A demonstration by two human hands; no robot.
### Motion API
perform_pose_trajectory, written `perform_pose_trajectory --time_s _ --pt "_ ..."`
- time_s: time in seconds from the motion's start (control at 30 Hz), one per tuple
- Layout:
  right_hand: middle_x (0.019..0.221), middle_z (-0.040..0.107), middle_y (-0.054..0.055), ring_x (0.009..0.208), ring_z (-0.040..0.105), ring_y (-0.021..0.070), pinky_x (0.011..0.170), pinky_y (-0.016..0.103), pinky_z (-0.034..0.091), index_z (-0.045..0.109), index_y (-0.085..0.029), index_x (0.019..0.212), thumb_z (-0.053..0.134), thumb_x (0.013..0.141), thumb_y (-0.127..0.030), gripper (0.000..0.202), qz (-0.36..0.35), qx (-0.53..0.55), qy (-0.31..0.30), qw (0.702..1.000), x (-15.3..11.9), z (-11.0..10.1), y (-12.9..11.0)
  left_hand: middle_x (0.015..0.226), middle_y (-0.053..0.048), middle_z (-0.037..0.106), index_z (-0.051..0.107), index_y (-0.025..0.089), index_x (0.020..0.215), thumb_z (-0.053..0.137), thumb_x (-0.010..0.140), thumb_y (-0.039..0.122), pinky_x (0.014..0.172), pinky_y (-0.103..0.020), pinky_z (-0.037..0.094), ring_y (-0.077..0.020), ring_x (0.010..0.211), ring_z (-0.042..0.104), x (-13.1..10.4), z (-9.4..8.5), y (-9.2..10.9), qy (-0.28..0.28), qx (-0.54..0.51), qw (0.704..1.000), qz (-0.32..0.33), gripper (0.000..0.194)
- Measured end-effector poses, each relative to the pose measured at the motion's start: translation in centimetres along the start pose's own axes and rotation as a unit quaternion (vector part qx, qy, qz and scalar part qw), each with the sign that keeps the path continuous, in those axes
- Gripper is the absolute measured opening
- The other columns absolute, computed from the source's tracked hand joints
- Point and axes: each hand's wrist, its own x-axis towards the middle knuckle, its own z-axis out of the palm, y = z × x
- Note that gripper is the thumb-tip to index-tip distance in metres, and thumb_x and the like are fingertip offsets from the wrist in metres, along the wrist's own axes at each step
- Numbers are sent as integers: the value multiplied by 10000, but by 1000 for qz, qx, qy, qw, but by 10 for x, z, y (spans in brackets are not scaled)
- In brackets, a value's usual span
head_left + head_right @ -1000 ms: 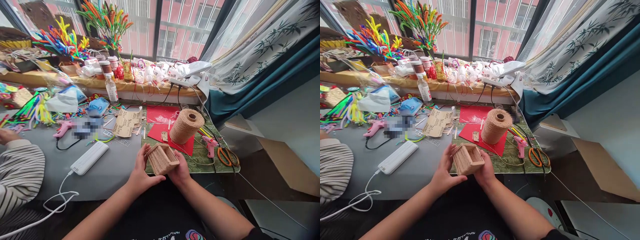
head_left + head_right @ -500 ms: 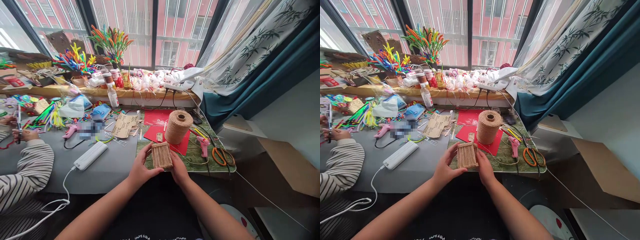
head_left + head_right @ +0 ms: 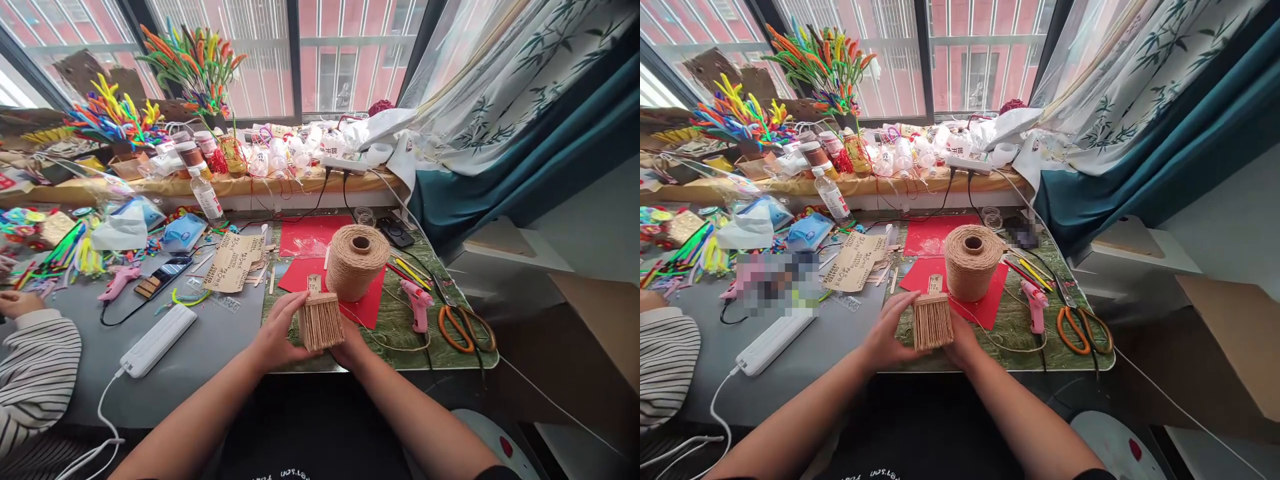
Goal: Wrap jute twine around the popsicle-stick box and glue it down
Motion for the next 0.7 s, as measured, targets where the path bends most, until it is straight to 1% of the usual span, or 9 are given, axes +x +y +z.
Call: perform_pose_trajectory --time_s 0.1,0.23,0.33,0.4,0.47,0.5,0.57,0.63,0.7 --pt "1219 775 83 1193 677 322 1005 490 545 760 -246 1169 710 908 -527 387 55 80 -37 995 2 -4 -2 1480 -158 573 417 295 1583 966 635 422 1195 -539 404 -379 1366 555 10 -7 -13 24 9 1000 16 1103" --pt "1385 695 90 1294 624 318 1035 500 529 685 -279 1315 610 914 -714 596 36 122 -63 990 -4 -4 -2 1464 -178 564 449 262 1552 964 618 490 1224 -571 356 -396 1385 526 24 -12 -24 26 42 999 18 1091" --pt "1421 670 99 1316 603 326 1073 495 504 651 -259 1357 727 855 -658 645 32 121 -73 989 -9 -3 -3 1493 -195 528 354 255 1604 961 595 580 1203 -579 378 -409 1398 506 27 -7 -23 4 13 999 35 1221" --pt "1397 685 98 1302 608 329 1082 499 494 652 -240 1357 734 871 -589 604 45 142 -62 987 -11 -2 -5 1522 -200 515 285 261 1635 903 663 641 1188 -580 391 -406 1397 511 25 -4 -22 -13 -46 998 51 1213" --pt "1389 688 93 1291 609 336 1047 503 513 636 -243 1387 665 916 -587 584 58 168 -64 982 -12 -2 -6 1502 -178 557 353 276 1609 784 846 595 1159 -544 426 -363 1362 553 22 -6 -22 -7 -93 995 33 933" --pt "1392 686 92 1284 611 341 1003 495 534 626 -248 1403 627 933 -603 589 62 175 -71 980 -12 -3 -6 1455 -158 604 446 281 1560 728 923 528 1131 -511 453 -332 1314 591 21 -8 -24 3 -111 994 11 739" --pt "1407 676 97 1268 616 347 909 461 564 609 -248 1424 565 956 -639 611 75 177 -96 977 -11 -4 -6 1309 -117 702 647 274 1377 685 979 416 1062 -452 499 -285 1195 654 19 -13 -28 18 -146 989 -33 424" --pt "1402 676 103 1232 631 341 845 430 570 605 -239 1422 523 971 -661 623 87 170 -113 975 -11 -6 -3 1199 -98 749 746 257 1212 698 970 407 1026 -436 517 -276 1127 681 16 -16 -33 20 -187 981 -51 289" --pt "1378 685 104 1179 650 330 830 427 570 602 -238 1416 505 976 -672 626 93 166 -122 974 -10 -6 -1 1200 -103 752 762 247 1180 653 990 458 1049 -454 508 -286 1151 676 13 -14 -38 23 -213 975 -56 304"
